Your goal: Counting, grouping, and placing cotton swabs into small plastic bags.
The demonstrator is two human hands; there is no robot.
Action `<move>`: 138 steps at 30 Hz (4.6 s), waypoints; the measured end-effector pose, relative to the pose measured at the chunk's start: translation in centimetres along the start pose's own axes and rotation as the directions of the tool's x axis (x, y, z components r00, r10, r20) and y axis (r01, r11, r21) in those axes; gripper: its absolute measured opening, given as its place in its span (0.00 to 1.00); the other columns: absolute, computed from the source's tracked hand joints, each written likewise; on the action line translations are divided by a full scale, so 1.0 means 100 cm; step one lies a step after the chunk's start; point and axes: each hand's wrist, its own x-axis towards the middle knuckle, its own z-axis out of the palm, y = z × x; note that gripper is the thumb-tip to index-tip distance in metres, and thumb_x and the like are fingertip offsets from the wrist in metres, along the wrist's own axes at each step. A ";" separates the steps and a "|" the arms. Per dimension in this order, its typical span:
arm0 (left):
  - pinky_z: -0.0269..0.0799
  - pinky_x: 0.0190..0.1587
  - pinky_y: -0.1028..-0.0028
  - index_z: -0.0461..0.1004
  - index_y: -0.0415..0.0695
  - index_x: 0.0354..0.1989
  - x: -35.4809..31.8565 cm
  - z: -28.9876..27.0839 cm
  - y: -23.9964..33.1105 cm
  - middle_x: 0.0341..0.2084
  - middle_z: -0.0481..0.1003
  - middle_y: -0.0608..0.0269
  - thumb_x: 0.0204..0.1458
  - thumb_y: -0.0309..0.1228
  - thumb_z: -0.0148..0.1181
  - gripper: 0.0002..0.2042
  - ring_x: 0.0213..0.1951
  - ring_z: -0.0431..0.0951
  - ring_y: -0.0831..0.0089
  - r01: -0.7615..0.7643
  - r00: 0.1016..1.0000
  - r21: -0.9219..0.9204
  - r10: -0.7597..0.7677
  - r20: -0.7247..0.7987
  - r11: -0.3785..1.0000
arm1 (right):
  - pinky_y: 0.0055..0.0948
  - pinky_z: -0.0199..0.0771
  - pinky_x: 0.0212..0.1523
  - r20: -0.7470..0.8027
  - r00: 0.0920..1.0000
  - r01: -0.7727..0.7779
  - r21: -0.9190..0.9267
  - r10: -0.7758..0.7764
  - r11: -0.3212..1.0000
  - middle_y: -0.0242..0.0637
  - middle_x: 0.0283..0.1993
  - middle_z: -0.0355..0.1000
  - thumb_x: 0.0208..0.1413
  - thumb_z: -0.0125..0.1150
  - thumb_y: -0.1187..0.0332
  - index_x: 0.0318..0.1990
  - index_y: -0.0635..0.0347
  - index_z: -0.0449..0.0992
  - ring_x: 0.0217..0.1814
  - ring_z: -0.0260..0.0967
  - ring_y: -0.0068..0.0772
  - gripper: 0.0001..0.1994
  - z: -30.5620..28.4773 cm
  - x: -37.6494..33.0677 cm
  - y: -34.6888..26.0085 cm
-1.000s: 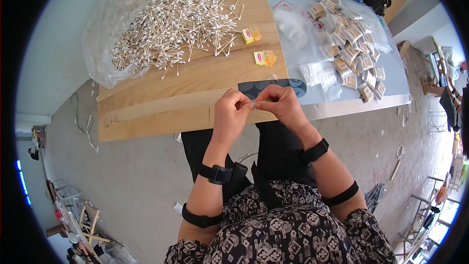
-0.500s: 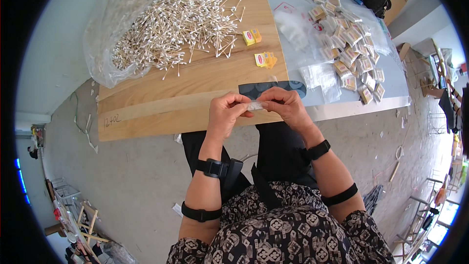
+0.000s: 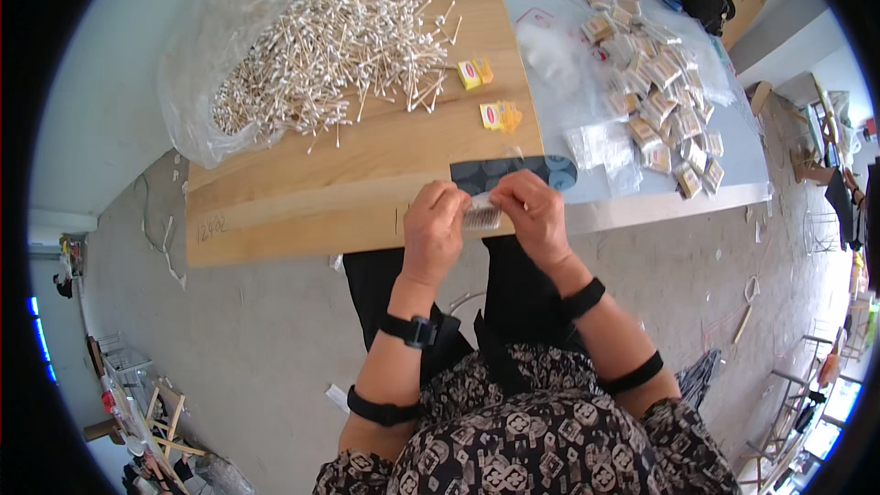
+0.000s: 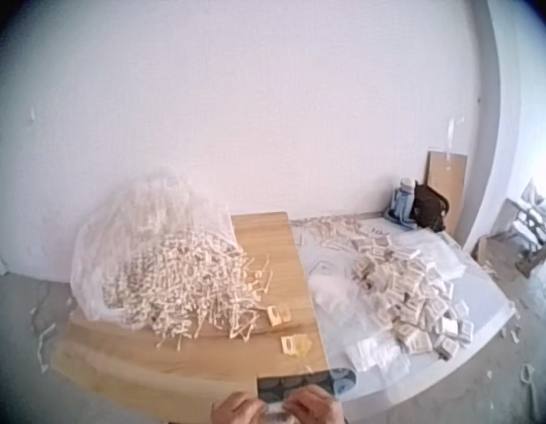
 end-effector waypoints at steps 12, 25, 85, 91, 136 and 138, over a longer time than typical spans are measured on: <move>0.70 0.29 0.76 0.75 0.36 0.33 0.001 -0.006 -0.007 0.27 0.73 0.59 0.45 0.15 0.58 0.07 0.26 0.74 0.71 0.244 0.970 -0.231 -0.231 0.082 0.942 | 0.25 0.69 0.35 0.074 0.982 -0.187 0.216 0.174 0.958 0.36 0.31 0.71 0.49 0.63 0.80 0.31 0.68 0.76 0.32 0.69 0.30 0.02 -0.002 0.000 0.016; 0.64 0.25 0.80 0.74 0.36 0.29 0.001 0.003 -0.006 0.23 0.71 0.65 0.46 0.18 0.57 0.03 0.23 0.69 0.79 0.316 0.946 -0.273 -0.324 0.015 0.909 | 0.24 0.69 0.33 0.086 0.984 -0.167 0.166 0.155 0.972 0.36 0.31 0.71 0.49 0.63 0.80 0.30 0.68 0.76 0.31 0.69 0.29 0.02 -0.001 0.000 0.011; 0.69 0.26 0.71 0.71 0.37 0.26 -0.009 0.002 -0.002 0.22 0.71 0.56 0.39 0.14 0.57 0.07 0.23 0.73 0.61 0.160 0.985 -0.170 -0.168 -0.035 0.972 | 0.33 0.70 0.40 0.063 0.998 -0.010 -0.017 0.011 1.000 0.38 0.33 0.70 0.37 0.63 0.80 0.25 0.63 0.72 0.38 0.68 0.41 0.06 0.007 0.002 0.001; 0.69 0.27 0.72 0.72 0.37 0.30 -0.006 -0.006 0.002 0.25 0.71 0.57 0.41 0.11 0.55 0.09 0.24 0.73 0.64 0.188 0.981 -0.208 -0.194 -0.009 0.960 | 0.33 0.70 0.40 0.034 0.998 0.063 -0.102 -0.060 0.993 0.38 0.34 0.70 0.40 0.61 0.81 0.26 0.64 0.72 0.38 0.67 0.38 0.05 -0.012 0.006 -0.001; 0.51 0.14 0.84 0.70 0.42 0.30 -0.067 -0.017 -0.008 0.16 0.63 0.73 0.52 0.22 0.59 0.04 0.13 0.57 0.87 0.720 0.230 -0.561 -0.622 0.748 -0.408 | 0.19 0.52 0.20 0.780 0.341 -0.777 0.548 0.526 -0.310 0.29 0.21 0.62 0.50 0.59 0.77 0.20 0.57 0.64 0.19 0.53 0.18 0.11 0.005 -0.057 0.030; 0.55 0.16 0.82 0.70 0.42 0.31 -0.069 -0.026 -0.011 0.17 0.64 0.72 0.50 0.23 0.61 0.05 0.15 0.60 0.84 0.769 0.303 -0.539 -0.547 0.781 -0.344 | 0.19 0.53 0.21 0.757 0.441 -0.801 0.575 0.482 -0.168 0.29 0.21 0.63 0.49 0.60 0.77 0.20 0.57 0.65 0.20 0.54 0.18 0.11 0.001 -0.055 0.024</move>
